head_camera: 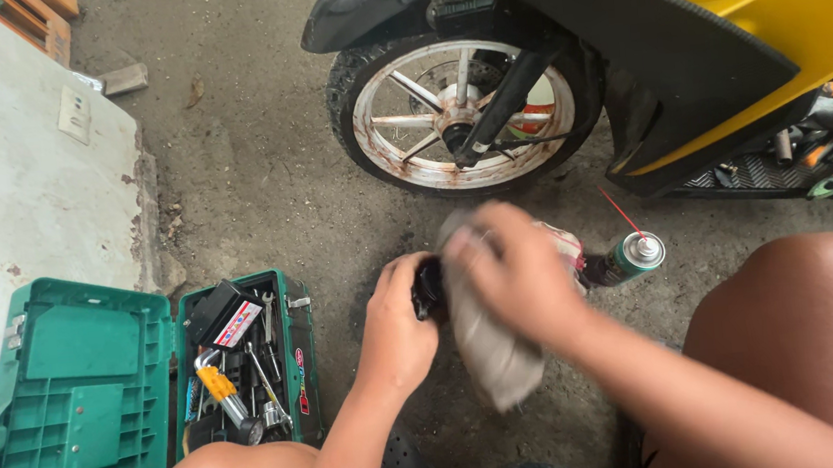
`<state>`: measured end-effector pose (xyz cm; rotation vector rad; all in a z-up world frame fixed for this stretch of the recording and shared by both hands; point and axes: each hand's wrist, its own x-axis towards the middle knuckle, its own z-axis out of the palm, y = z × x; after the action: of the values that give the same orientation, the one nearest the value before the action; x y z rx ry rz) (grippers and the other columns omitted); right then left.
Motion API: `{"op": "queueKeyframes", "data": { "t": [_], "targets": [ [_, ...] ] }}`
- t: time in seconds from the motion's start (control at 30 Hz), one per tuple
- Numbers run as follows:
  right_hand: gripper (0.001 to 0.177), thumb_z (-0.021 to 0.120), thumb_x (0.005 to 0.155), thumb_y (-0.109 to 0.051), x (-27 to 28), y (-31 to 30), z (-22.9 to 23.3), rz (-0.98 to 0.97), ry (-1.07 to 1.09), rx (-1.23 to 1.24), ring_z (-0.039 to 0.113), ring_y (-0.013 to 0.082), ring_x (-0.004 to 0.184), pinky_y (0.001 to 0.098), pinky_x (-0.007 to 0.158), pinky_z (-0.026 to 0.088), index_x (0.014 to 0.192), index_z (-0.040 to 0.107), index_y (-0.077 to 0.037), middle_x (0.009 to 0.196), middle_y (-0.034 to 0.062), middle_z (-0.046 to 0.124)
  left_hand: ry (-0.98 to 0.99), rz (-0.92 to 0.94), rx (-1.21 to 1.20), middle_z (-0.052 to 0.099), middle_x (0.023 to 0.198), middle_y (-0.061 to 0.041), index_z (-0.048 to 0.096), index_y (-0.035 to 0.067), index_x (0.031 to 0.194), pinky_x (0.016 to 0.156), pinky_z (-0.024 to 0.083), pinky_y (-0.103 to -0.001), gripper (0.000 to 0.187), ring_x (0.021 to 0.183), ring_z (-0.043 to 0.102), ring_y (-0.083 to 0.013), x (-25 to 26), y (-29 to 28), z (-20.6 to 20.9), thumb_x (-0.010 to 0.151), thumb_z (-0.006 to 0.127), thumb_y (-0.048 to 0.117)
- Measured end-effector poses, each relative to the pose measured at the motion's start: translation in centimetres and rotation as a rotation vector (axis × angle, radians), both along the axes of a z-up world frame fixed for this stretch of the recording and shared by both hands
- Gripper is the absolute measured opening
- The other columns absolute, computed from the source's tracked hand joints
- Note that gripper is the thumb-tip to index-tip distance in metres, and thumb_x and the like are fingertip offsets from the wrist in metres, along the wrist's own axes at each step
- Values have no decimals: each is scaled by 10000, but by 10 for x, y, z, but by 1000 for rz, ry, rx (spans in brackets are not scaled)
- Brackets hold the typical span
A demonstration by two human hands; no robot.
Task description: The person cleans a motorcycle carburetor by spraying it with cleaner and wiping the internal and external surfaces with a cloth.
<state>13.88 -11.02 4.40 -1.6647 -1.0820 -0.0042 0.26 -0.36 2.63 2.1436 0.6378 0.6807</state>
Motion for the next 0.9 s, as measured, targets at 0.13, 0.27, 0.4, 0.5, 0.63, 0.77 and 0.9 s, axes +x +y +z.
{"op": "queueKeyframes", "data": {
  "t": [0.13,0.27,0.4,0.5,0.63,0.77,0.9],
  "targets": [
    [248,687,919,-219,-23,6,-11,-70,27,-166,640,456,827,484,698,507,963,611,12,892,248,646,11,18,126,611,1341,-188,590,66,1276,992,503,-451,541,1230,588,-441,1,-9,-11,765,670,-92],
    [278,666,965,-252,-12,15,-19,-167,227,-321,667,443,825,491,704,511,898,574,3,849,244,668,209,63,160,562,1422,-144,602,147,1338,967,453,-509,676,1248,547,-409,-2,-11,-4,706,686,-77],
    [246,675,886,-190,-40,3,-32,-36,-80,-91,616,511,815,522,664,485,910,573,33,853,285,637,266,41,138,545,1442,-98,603,191,1326,994,456,-521,631,1297,522,-378,-4,-8,-5,756,676,-68],
    [269,675,930,-239,-16,15,-37,-124,147,-287,647,482,810,505,677,507,891,587,12,823,256,663,283,12,244,540,1435,-110,580,168,1334,962,447,-540,673,1255,544,-380,-7,-6,-6,710,689,-60],
    [286,682,935,-248,6,17,-31,-174,187,-289,636,470,786,504,680,495,888,593,20,801,249,650,281,30,217,560,1421,-87,614,199,1321,960,464,-529,650,1245,563,-363,-1,-9,-4,724,690,-47],
    [296,693,906,-246,-18,8,-27,-86,64,-124,626,429,714,468,653,495,882,592,31,786,235,636,282,53,290,565,1440,-103,610,153,1328,948,455,-544,609,1243,568,-369,1,-4,-9,758,691,-44],
    [282,710,915,-263,5,17,-36,-135,-98,-205,642,410,755,467,675,495,889,645,10,833,226,672,285,33,261,607,1409,-82,650,170,1290,928,472,-524,606,1197,605,-341,-2,-5,-10,720,728,-21]
  ]
}}
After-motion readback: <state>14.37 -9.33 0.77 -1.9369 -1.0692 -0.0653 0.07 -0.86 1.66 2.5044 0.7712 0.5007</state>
